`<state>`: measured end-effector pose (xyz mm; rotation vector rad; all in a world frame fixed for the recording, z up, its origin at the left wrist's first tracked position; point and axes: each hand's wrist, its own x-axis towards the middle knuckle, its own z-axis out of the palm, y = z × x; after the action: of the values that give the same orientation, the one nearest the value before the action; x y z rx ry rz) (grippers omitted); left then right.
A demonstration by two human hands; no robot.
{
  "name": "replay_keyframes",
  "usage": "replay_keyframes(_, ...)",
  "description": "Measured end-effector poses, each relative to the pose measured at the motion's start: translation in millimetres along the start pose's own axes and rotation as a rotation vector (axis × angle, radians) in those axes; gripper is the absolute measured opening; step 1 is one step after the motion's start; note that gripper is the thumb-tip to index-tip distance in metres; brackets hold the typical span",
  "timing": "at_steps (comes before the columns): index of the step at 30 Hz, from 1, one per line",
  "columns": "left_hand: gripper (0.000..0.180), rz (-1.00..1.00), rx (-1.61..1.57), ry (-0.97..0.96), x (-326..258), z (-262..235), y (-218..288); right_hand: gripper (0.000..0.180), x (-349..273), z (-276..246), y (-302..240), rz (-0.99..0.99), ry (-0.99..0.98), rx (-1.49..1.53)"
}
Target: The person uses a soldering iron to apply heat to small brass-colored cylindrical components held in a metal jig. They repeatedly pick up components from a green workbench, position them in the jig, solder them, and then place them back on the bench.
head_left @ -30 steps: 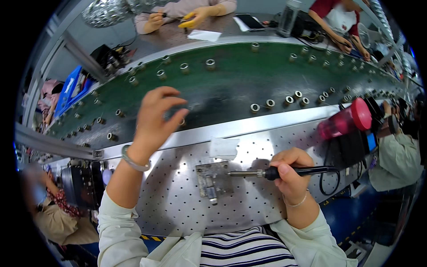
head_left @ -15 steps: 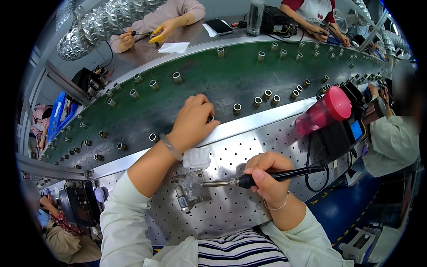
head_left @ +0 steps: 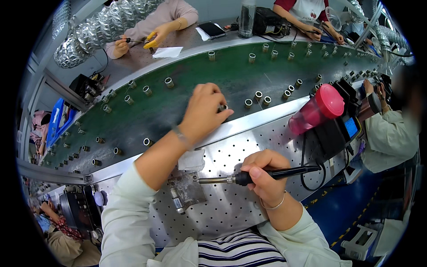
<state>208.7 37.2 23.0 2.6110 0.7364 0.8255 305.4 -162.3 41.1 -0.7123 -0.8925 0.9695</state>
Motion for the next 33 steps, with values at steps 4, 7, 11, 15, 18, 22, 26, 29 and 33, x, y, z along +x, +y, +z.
replay_keyframes(4, 0.015, -0.286, -0.422, -0.156, -43.9, -75.3, 13.0, 0.009, -0.8, 2.2, -3.4, 0.01, -0.018, -0.059)
replay_keyframes(7, 0.022, -0.558, -0.965, -0.271, -88.9, -106.9, 11.4, 0.009, 0.3, 1.8, -6.8, 0.016, -0.02, -0.095)
replay_keyframes(11, 0.025, -0.693, -1.372, -0.329, -140.0, -120.8, 10.5, 0.008, 1.3, 9.3, -0.2, 0.073, -0.031, -0.088)
replay_keyframes(15, 0.026, -0.661, -1.398, -0.343, -165.5, -115.2, 10.3, 0.012, -0.8, 19.6, 18.5, -0.106, 0.01, -0.302)
replay_keyframes(18, 0.025, -0.645, -1.54, -0.435, -167.2, -101.3, 8.4, 0.021, -5.3, 5.5, 24.4, -0.085, 0.1, -0.209)
replay_keyframes(22, 0.027, -0.672, -1.72, -0.396, -181.9, -95.5, 12.3, 0.021, -2.3, 18.6, 19.6, -0.032, 0.058, -0.223)
replay_keyframes(26, 0.029, -0.644, -1.743, -0.368, -182.3, -88.6, 10.7, 0.019, -2.3, 21.7, 22.9, 0.005, 0.109, -0.095)
replay_keyframes(29, 0.026, -0.705, -1.747, -0.406, -186.5, -94.8, 6.1, 0.018, -3.5, 13.0, 27.1, 0.029, 0.006, -0.159)
replay_keyframes(33, 0.021, -0.667, -1.656, -0.273, -185.0, -94.1, 8.9, 0.018, 1.9, 27.6, 23.1, 0.011, -0.068, -0.203)
